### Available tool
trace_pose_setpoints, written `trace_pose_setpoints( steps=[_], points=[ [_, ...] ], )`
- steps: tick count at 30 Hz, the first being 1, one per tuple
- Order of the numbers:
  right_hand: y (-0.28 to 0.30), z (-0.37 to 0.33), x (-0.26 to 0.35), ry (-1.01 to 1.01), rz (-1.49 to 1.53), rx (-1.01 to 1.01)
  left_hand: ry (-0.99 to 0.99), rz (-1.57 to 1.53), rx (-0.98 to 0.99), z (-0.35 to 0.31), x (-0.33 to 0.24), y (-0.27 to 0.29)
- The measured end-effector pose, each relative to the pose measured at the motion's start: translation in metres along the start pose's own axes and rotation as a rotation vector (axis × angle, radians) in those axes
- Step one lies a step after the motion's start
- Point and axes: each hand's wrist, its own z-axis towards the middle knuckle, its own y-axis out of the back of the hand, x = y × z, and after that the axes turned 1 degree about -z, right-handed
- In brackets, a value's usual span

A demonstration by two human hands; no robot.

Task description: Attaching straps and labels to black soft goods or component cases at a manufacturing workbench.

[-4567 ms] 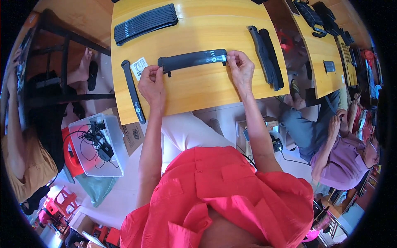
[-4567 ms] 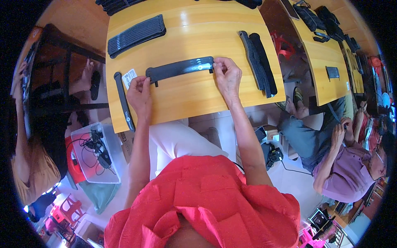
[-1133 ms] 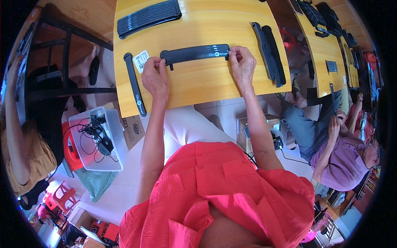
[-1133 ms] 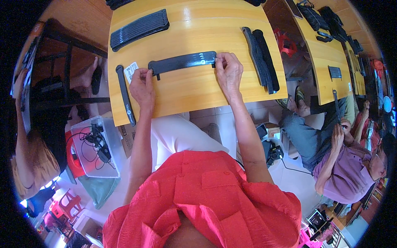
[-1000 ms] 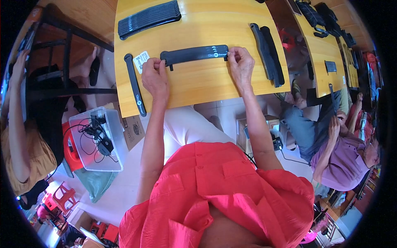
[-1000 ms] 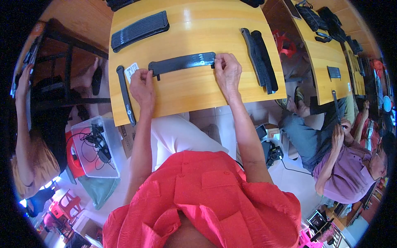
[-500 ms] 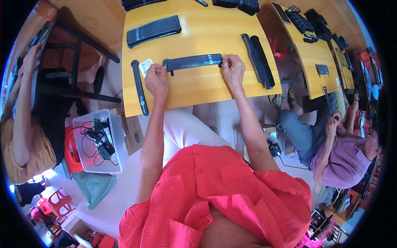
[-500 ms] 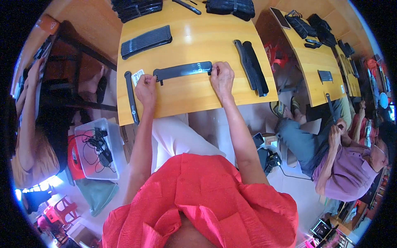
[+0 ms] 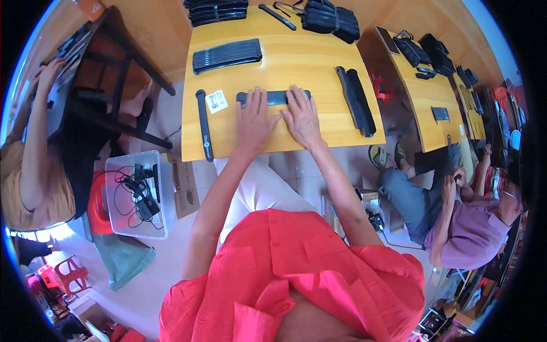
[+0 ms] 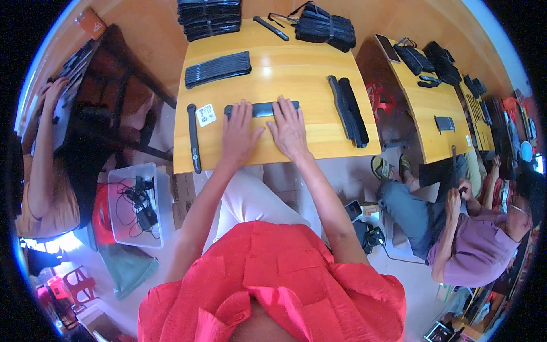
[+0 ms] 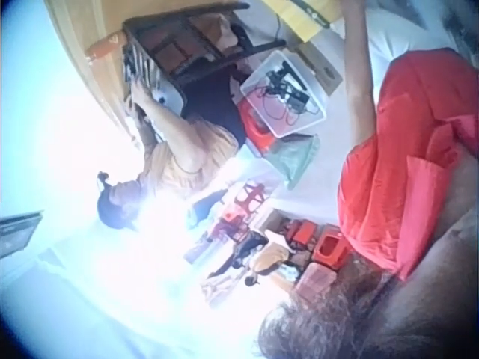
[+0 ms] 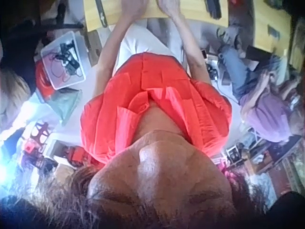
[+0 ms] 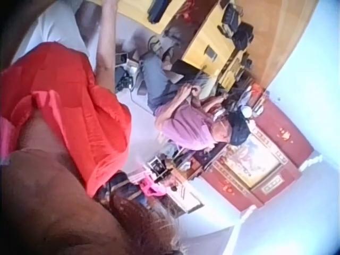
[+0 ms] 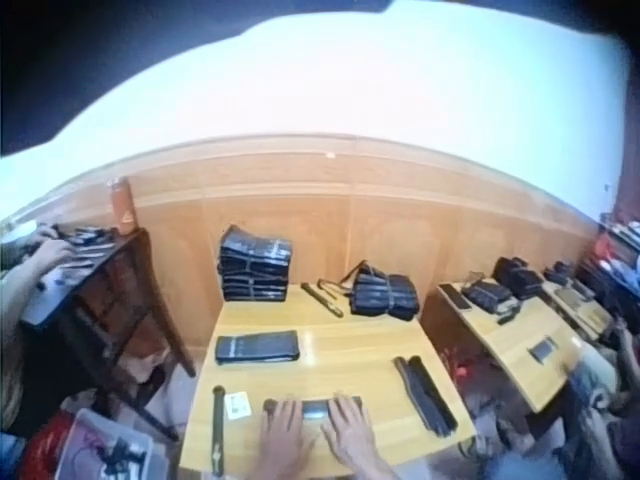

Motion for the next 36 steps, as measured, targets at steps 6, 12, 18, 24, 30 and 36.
trace_pose_setpoints(
  steps=[6, 12, 18, 24, 30, 36],
  points=[
    [-0.01, -0.007, -0.006, 0.026, -0.164, 0.28, -0.016, 0.014, 0.135, -0.006, 0.008, -0.013],
    [0.001, -0.011, -0.027, -0.088, -0.239, 0.317, 0.036, 0.061, 0.152, -0.009, 0.011, -0.012],
    [0.014, -0.016, -0.03, -0.151, -0.199, 0.289, 0.258, -0.047, 0.005, -0.016, 0.015, -0.011],
    [0.019, -0.023, 0.01, -0.117, 0.075, 0.02, 0.361, -0.536, -0.161, -0.047, 0.014, 0.048],
    [-0.01, -0.039, 0.119, 0.267, 0.354, 0.222, 0.753, -0.927, -0.401, -0.112, 0.024, 0.102],
    [-0.059, -0.036, 0.155, 0.444, 0.199, 0.306, 0.989, -1.044, -0.447, -0.16, 0.046, 0.105]
  ],
)
